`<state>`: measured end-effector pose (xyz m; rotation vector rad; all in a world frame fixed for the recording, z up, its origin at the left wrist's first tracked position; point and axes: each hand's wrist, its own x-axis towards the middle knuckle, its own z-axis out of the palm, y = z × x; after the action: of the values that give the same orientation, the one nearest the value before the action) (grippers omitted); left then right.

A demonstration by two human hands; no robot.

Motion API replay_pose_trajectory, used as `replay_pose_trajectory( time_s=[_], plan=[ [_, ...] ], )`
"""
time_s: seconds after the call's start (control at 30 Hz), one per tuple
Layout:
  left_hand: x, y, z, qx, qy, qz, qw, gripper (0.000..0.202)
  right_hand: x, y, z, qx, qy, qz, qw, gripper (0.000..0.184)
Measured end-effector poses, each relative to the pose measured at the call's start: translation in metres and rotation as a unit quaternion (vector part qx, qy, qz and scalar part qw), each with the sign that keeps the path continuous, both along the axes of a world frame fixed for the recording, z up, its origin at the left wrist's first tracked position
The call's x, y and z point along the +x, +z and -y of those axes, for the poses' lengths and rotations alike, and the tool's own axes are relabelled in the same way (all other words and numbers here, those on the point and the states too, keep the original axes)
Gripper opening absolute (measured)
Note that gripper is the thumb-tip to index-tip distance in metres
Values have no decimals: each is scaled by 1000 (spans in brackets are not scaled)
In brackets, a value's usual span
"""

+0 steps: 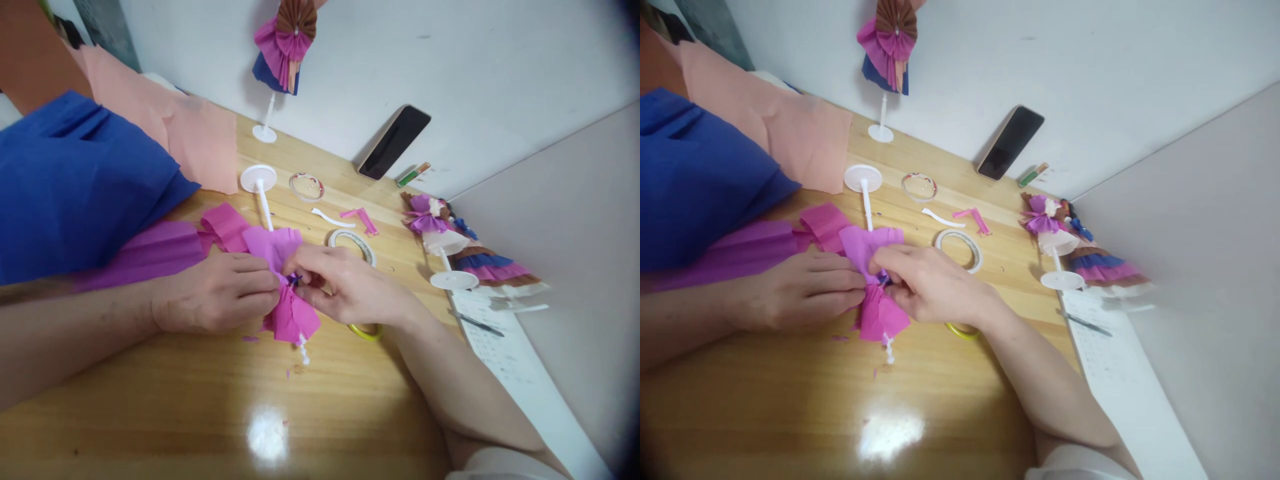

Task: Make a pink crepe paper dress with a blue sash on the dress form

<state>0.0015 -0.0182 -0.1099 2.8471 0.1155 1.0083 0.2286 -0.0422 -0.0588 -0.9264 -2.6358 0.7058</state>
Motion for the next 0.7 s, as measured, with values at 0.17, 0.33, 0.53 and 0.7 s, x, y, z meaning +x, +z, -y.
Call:
replay_pose_trajectory(
  time_s=[0.17, 0.33, 0.53, 0.7],
  plan=[
    [4, 2, 3, -4, 38, 4, 999, 20, 0, 0, -2, -1, 13, 10, 1000, 11],
    [9, 1, 8, -36, 76, 24, 996, 19, 4, -1, -5, -14, 50, 3, 999, 13],
    [10, -2, 6, -17, 91, 18, 996, 22, 4, 2, -5, -3, 62, 29, 998, 18],
    [9, -6, 5, -14, 74, 14, 997, 22, 0, 5, -4, 11, 70, 70, 995, 19]
  ],
)
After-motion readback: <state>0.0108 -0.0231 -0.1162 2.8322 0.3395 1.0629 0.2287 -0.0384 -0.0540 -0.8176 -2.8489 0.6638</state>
